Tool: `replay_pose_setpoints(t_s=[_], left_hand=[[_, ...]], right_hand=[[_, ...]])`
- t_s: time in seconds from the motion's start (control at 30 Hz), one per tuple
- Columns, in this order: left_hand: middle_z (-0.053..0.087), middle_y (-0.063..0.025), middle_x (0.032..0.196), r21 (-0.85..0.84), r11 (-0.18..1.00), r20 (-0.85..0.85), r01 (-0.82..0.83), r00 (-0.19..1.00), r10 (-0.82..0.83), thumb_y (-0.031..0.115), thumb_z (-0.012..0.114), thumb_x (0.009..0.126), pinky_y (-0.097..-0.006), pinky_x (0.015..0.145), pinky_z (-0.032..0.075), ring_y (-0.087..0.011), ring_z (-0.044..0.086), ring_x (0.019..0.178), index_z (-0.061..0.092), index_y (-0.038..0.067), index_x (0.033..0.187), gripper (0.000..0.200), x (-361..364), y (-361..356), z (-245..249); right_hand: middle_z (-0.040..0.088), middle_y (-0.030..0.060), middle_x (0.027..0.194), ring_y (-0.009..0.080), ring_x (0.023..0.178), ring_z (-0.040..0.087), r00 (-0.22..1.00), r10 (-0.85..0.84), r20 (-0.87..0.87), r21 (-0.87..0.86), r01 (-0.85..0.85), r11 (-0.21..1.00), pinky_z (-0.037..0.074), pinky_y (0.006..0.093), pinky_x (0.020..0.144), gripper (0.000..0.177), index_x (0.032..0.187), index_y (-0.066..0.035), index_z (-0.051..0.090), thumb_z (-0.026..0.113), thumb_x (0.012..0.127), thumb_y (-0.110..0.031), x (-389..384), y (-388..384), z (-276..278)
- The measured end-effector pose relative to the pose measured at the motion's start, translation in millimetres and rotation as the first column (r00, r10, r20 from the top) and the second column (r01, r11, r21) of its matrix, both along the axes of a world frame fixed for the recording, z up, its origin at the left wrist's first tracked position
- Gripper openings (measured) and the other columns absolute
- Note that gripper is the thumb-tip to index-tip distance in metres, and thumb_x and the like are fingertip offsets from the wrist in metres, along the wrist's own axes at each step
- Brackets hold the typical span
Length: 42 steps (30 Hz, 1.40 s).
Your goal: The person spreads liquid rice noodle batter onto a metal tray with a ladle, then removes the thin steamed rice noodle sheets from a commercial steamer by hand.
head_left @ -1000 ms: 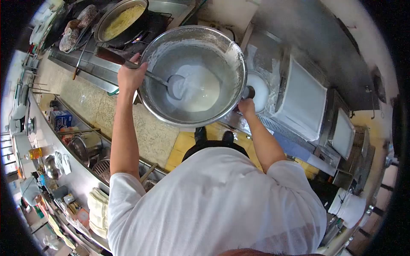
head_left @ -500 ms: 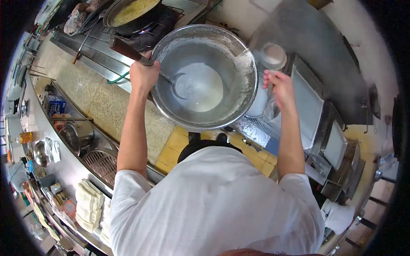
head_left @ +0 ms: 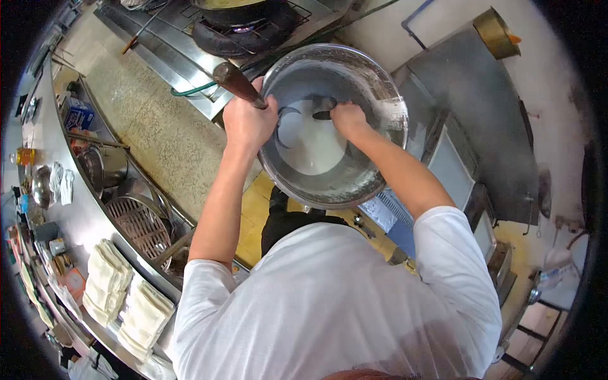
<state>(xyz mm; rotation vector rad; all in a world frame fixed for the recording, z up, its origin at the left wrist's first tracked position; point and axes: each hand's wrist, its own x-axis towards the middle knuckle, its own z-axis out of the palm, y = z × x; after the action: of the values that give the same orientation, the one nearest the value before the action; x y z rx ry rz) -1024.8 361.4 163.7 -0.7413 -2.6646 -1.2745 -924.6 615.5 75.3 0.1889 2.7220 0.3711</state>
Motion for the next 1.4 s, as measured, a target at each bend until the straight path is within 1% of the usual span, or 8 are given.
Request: replay_pose_setpoints(t_s=[0.13, 0.3, 0.5, 0.57, 0.63, 0.67, 1.07, 1.4], left_hand=[[0.071, -0.0182, 0.089, 0.011, 1.0, -0.023, -0.002, 1.0, 0.002, 0.02, 0.068, 0.085, -0.0473, 0.077, 0.055, -0.0389, 0.069, 0.086, 0.065, 0.014, 0.124, 0.04, 4.1, -5.8, -3.9], [0.07, -0.0189, 0.088, 0.08, 0.997, -0.044, 0.007, 0.999, -0.003, 0.019, 0.069, 0.084, -0.0475, 0.074, 0.055, -0.0387, 0.069, 0.084, 0.067, 0.014, 0.121, 0.038, 3.9, -6.6, -6.2], [0.07, -0.0195, 0.091, 0.011, 1.0, 0.0, 0.003, 1.0, -0.003, 0.019, 0.07, 0.083, -0.0465, 0.075, 0.055, -0.039, 0.07, 0.084, 0.068, 0.013, 0.119, 0.037, -0.6, -2.8, -1.3], [0.071, -0.0207, 0.091, 0.011, 1.0, 0.013, 0.014, 1.0, -0.014, 0.018, 0.07, 0.083, -0.0461, 0.077, 0.055, -0.0389, 0.07, 0.087, 0.068, 0.01, 0.122, 0.039, -4.7, 0.5, -1.4], [0.072, -0.022, 0.091, 0.011, 1.0, 0.024, 0.025, 0.999, -0.026, 0.018, 0.07, 0.083, -0.0457, 0.08, 0.055, -0.0388, 0.07, 0.089, 0.068, 0.008, 0.124, 0.042, -10.6, 4.1, 1.6], [0.072, -0.0223, 0.091, -0.015, 1.0, 0.028, 0.028, 0.999, -0.027, 0.02, 0.07, 0.084, -0.046, 0.081, 0.055, -0.0392, 0.07, 0.089, 0.068, 0.008, 0.124, 0.041, -13.5, 5.7, 3.6], [0.072, -0.0253, 0.101, -0.097, 0.992, 0.15, 0.076, 0.987, -0.061, 0.027, 0.068, 0.081, -0.047, 0.09, 0.053, -0.0417, 0.068, 0.099, 0.072, 0.011, 0.121, 0.043, -65.0, 35.4, -11.9], [0.075, -0.0139, 0.111, 0.143, 0.983, 0.281, 0.116, 0.948, -0.152, 0.029, 0.083, 0.082, -0.0336, 0.087, 0.053, -0.0232, 0.073, 0.099, 0.071, -0.002, 0.114, 0.047, -69.2, 35.8, -21.0]], right_hand=[[0.073, 0.0138, 0.108, 0.0312, 0.108, 0.07, 0.988, -0.001, -0.152, 0.038, 0.007, 0.999, 0.059, 0.0433, 0.082, 0.028, 0.104, -0.004, 0.075, 0.051, 0.097, -0.017, 4.4, -1.3, -49.9], [0.069, 0.0201, 0.122, 0.0336, 0.113, 0.068, 0.936, -0.27, 0.225, -0.216, 0.318, 0.923, 0.059, 0.0445, 0.084, 0.029, 0.108, -0.001, 0.074, 0.059, 0.093, -0.021, 28.8, -20.9, -56.1], [0.071, 0.0241, 0.11, 0.0311, 0.088, 0.073, 0.885, -0.097, 0.456, -0.284, 0.248, 0.926, 0.06, 0.0379, 0.073, 0.036, 0.103, 0.006, 0.071, 0.08, 0.073, -0.012, 41.3, -44.3, -61.2], [0.071, 0.0219, 0.1, 0.028, 0.074, 0.07, 0.692, -0.258, 0.674, -0.375, 0.622, 0.687, 0.058, 0.0374, 0.064, 0.022, 0.101, 0.007, 0.068, 0.072, 0.083, -0.006, 43.3, -33.2, -68.3], [0.065, 0.0144, 0.088, 0.0241, 0.074, 0.066, 0.432, -0.307, 0.848, -0.487, 0.864, -0.129, 0.058, 0.0428, 0.064, 0.013, 0.103, 0.006, 0.063, 0.057, 0.093, 0.002, 45.7, -29.3, -58.4], [0.059, 0.0072, 0.08, 0.0191, 0.064, 0.057, 0.403, -0.202, 0.893, -0.441, 0.874, -0.206, 0.056, 0.0382, 0.063, 0.014, 0.102, 0.005, 0.063, 0.051, 0.1, 0.0, 44.7, -27.5, -54.1], [0.059, 0.0039, 0.079, 0.0124, 0.066, 0.051, 0.829, -0.252, 0.5, -0.824, 0.545, 0.158, 0.047, 0.0308, 0.062, 0.019, 0.101, 0.006, 0.067, 0.053, 0.101, -0.007, 43.6, -44.0, 112.1], [0.062, 0.0031, 0.083, 0.0088, 0.067, 0.05, 0.809, -0.442, 0.387, -0.898, 0.44, 0.019, 0.045, 0.0271, 0.065, 0.016, 0.098, 0.005, 0.067, 0.056, 0.094, -0.007, 115.9, 0.6, 219.5]])
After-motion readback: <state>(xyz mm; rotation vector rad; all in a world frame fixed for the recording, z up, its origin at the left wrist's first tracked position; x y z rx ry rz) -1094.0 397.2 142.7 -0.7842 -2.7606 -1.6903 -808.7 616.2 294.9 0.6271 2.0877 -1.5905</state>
